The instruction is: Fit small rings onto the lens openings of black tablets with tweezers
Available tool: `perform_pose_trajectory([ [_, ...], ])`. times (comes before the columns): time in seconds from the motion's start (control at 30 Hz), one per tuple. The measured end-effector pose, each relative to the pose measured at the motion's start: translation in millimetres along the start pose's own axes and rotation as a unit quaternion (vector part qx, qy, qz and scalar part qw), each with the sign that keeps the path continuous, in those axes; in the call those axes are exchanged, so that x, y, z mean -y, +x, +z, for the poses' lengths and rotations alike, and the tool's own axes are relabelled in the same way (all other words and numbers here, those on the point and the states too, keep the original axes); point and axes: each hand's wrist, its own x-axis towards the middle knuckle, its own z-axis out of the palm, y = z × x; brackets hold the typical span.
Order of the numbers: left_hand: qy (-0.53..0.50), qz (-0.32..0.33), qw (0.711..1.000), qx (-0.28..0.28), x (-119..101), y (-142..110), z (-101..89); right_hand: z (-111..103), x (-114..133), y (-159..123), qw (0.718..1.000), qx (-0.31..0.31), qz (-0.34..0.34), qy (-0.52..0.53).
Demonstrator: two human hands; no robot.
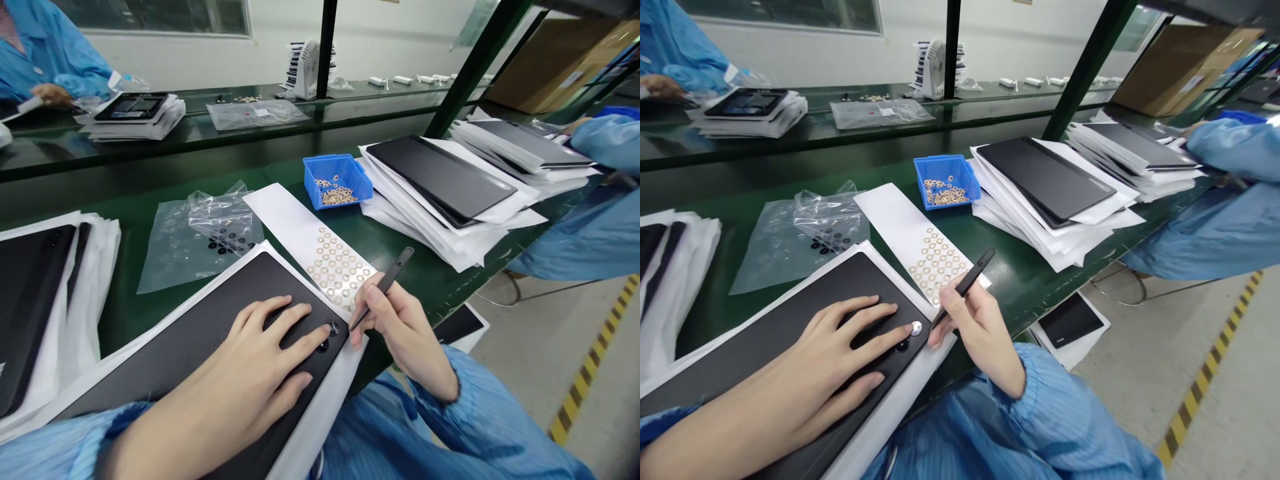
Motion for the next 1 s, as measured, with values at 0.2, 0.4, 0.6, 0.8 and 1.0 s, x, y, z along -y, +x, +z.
perform_pose_trajectory([
  [0.2, -0.001, -0.004, 1.000, -0.021, 0.0, -1.1, 3.9, 7.2, 0.7, 2.6, 0.998, -0.019, -0.024, -0.060],
  [0.4, -0.003, -0.009, 1.000, -0.008, 0.0, -1.3, 3.6, 9.6, 2.3, 4.4, 0.996, -0.014, -0.033, -0.077],
  [0.6, 0.010, -0.003, 1.000, -0.007, -2.5, -2.0, 1.4, 11.6, 3.3, 5.4, 0.995, -0.014, -0.032, -0.095],
  [0.8, 0.022, 0.016, 0.999, -0.026, -2.8, -0.5, -1.6, 12.7, 6.0, 8.1, 0.995, -0.011, -0.038, -0.092],
  [1.0, 0.007, 0.009, 1.000, -0.014, -3.2, 1.5, -2.7, 11.0, 9.0, 5.8, 0.996, -0.010, -0.010, -0.090],
])
